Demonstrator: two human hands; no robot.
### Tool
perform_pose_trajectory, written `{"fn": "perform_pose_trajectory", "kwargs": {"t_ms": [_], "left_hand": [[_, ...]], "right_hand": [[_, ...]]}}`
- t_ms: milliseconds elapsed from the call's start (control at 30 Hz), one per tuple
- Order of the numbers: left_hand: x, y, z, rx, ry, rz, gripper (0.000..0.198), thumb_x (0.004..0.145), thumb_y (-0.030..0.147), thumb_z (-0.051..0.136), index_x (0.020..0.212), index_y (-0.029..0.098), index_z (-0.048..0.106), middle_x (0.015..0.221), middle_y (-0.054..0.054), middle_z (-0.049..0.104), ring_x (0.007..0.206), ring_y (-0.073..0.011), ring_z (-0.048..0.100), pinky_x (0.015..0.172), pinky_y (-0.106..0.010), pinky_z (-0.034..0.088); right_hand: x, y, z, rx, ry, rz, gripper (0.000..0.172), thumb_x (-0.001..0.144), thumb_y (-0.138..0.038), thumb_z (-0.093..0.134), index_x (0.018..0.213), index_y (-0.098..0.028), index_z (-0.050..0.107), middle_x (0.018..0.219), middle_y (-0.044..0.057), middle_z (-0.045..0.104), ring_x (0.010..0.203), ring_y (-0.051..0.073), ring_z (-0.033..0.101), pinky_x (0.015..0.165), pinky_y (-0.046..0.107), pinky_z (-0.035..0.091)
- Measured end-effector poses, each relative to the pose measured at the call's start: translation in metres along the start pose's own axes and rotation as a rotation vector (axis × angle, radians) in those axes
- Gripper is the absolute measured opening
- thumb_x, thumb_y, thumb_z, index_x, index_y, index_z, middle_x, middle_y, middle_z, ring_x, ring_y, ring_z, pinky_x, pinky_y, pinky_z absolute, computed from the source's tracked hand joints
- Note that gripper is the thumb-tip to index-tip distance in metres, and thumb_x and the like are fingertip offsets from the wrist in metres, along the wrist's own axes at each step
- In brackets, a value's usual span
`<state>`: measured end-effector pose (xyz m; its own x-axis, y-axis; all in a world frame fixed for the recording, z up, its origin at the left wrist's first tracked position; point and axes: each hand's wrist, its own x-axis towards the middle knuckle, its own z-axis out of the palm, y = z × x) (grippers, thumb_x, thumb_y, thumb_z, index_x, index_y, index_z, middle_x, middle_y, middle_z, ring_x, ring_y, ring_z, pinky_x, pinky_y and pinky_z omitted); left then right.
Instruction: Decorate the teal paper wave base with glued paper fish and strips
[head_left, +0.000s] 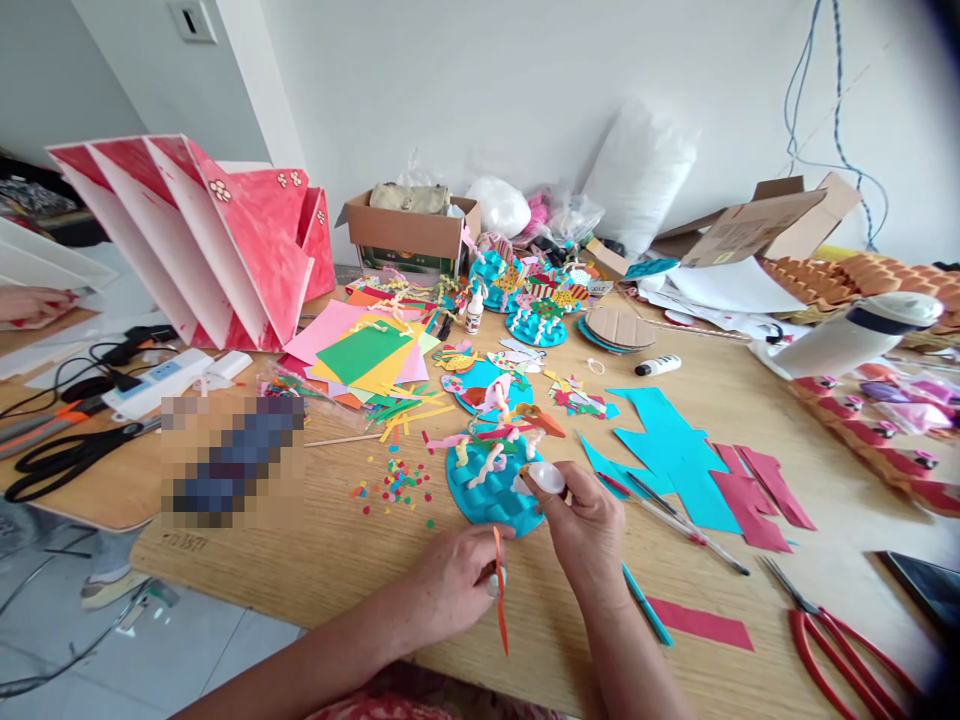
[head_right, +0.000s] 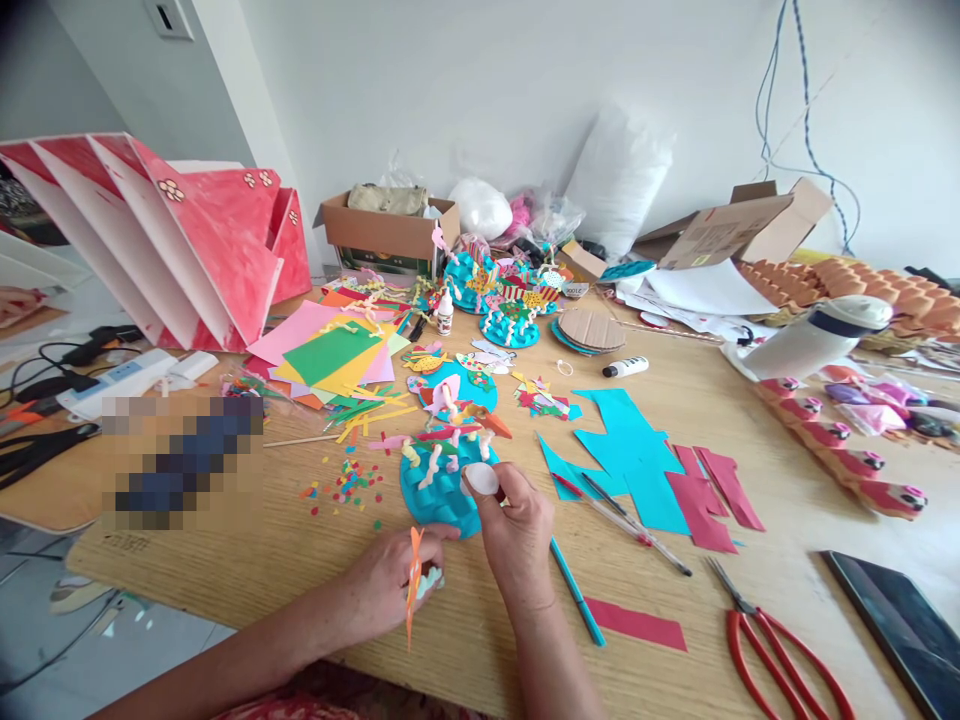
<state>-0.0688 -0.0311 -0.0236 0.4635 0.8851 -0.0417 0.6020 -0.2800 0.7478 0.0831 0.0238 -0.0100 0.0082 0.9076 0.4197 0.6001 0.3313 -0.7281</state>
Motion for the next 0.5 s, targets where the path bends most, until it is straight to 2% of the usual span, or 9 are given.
{"fn": "perform_pose_trajectory", "kwargs": {"t_ms": [100,333,500], "left_hand": [[0.0002,0.0004,-0.0001,-0.024,0.005,-0.004,0.013,0.071,0.006,0.049,0.070,0.018,0.053,0.109,-0.002,0.061,0.103,-0.0127,0.055,0.088,-0.021,0.041],[0.0003,0.0004,0.0009,-0.037,0.009,-0.002,0.012,0.071,0.006,0.049,0.069,0.017,0.053,0.109,-0.003,0.061,0.104,-0.0133,0.054,0.088,-0.021,0.040],[0.0001,0.0021,-0.0010,-0.015,-0.023,-0.030,0.012,0.073,0.008,0.048,0.070,0.018,0.053,0.106,-0.002,0.062,0.102,-0.0129,0.055,0.086,-0.021,0.042]], "right_hand": [[-0.0008,-0.0004,-0.0005,-0.006,0.017,-0.006,0.026,0.075,-0.033,0.056,0.055,-0.017,0.054,0.050,-0.005,0.045,0.048,0.008,0.039,0.046,0.020,0.030],[-0.0026,0.0050,0.0019,0.019,-0.072,0.025,0.023,0.073,-0.034,0.059,0.059,-0.017,0.057,0.055,-0.003,0.049,0.053,0.010,0.043,0.050,0.021,0.033],[0.0011,0.0065,-0.0017,0.027,-0.102,0.118,0.021,0.073,-0.037,0.058,0.067,-0.017,0.059,0.057,-0.003,0.052,0.051,0.010,0.045,0.048,0.021,0.036]]}}
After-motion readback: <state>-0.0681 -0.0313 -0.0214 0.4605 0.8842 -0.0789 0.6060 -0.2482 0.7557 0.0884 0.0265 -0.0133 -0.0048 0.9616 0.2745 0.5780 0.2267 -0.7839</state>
